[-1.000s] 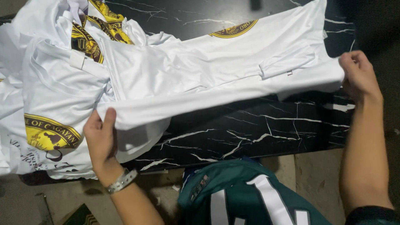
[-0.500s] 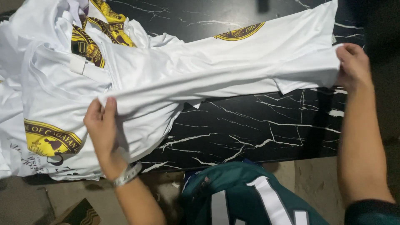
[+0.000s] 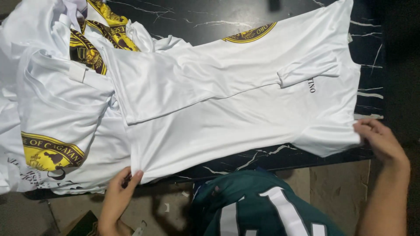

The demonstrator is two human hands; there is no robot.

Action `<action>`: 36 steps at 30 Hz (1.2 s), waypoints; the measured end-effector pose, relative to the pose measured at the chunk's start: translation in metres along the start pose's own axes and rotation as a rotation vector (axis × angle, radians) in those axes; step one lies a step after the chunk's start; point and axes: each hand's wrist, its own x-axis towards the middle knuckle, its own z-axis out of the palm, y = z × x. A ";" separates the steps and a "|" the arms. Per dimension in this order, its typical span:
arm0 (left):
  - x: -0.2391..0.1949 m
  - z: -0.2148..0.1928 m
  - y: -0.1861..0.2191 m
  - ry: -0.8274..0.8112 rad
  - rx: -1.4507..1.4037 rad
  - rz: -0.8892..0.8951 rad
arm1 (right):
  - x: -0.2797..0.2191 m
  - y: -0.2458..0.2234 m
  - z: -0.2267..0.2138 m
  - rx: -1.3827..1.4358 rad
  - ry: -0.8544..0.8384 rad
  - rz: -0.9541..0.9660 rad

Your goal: The person folds white t-shirts with a gold emblem on a black marble-patterned table. They unfold each shirt, smooth the fabric, fold the sleeves and sides inward, and then fold the shirt into a compact rectangle before stacking it.

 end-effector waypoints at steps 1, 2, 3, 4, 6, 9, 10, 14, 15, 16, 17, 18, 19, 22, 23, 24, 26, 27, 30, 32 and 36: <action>0.000 0.001 -0.001 0.011 0.045 -0.023 | 0.029 0.028 0.001 -0.107 -0.068 -0.058; 0.000 0.002 -0.001 0.023 0.089 -0.046 | 0.058 0.056 0.001 -0.214 -0.136 -0.117; -0.003 0.006 0.016 0.024 0.087 -0.042 | 0.074 0.061 0.005 -0.213 -0.134 -0.120; -0.005 0.009 0.033 0.109 0.192 0.066 | 0.090 0.066 0.008 -0.355 -0.034 -0.243; -0.008 0.020 0.072 0.196 0.294 0.177 | 0.094 0.035 0.014 -0.496 0.069 -0.371; -0.006 0.036 0.127 0.557 0.380 0.202 | 0.077 -0.042 0.028 -0.356 0.115 -0.383; 0.003 0.041 0.143 0.606 0.301 0.291 | 0.091 -0.056 0.033 -0.320 0.113 -0.496; 0.048 0.046 0.207 0.697 0.340 0.523 | 0.175 -0.111 0.065 -0.213 0.203 -0.719; 0.058 0.047 0.208 0.689 0.336 0.532 | 0.180 -0.123 0.072 -0.211 0.215 -0.714; 0.067 0.048 0.210 0.680 0.402 0.575 | 0.184 -0.136 0.078 -0.253 0.227 -0.615; 0.078 0.049 0.214 0.675 0.466 0.625 | 0.191 -0.153 0.083 -0.286 0.242 -0.519; 0.087 0.050 0.212 0.672 0.460 0.642 | 0.180 -0.160 0.082 -0.277 0.257 -0.517; 0.095 0.050 0.209 0.674 0.501 0.638 | 0.170 -0.169 0.084 -0.292 0.273 -0.467; 0.108 0.051 0.215 0.696 0.530 0.594 | 0.176 -0.179 0.087 -0.259 0.325 -0.434; 0.109 0.052 0.218 0.715 0.520 0.542 | 0.184 -0.179 0.089 -0.220 0.353 -0.455; 0.113 0.052 0.222 0.714 0.520 0.546 | 0.206 -0.177 0.090 -0.217 0.355 -0.454; 0.120 0.052 0.230 0.762 0.564 0.484 | 0.250 -0.174 0.095 -0.214 0.506 -0.761; 0.123 0.050 0.229 0.763 0.566 0.484 | 0.248 -0.184 0.096 -0.212 0.505 -0.761; 0.132 0.043 0.229 0.773 0.588 0.484 | 0.260 -0.206 0.100 -0.033 0.403 -0.664; 0.133 0.038 0.231 0.745 0.458 0.505 | 0.292 -0.205 0.106 0.091 0.394 -0.672; 0.131 0.026 0.230 0.701 0.282 0.507 | 0.323 -0.210 0.101 0.318 0.301 -0.507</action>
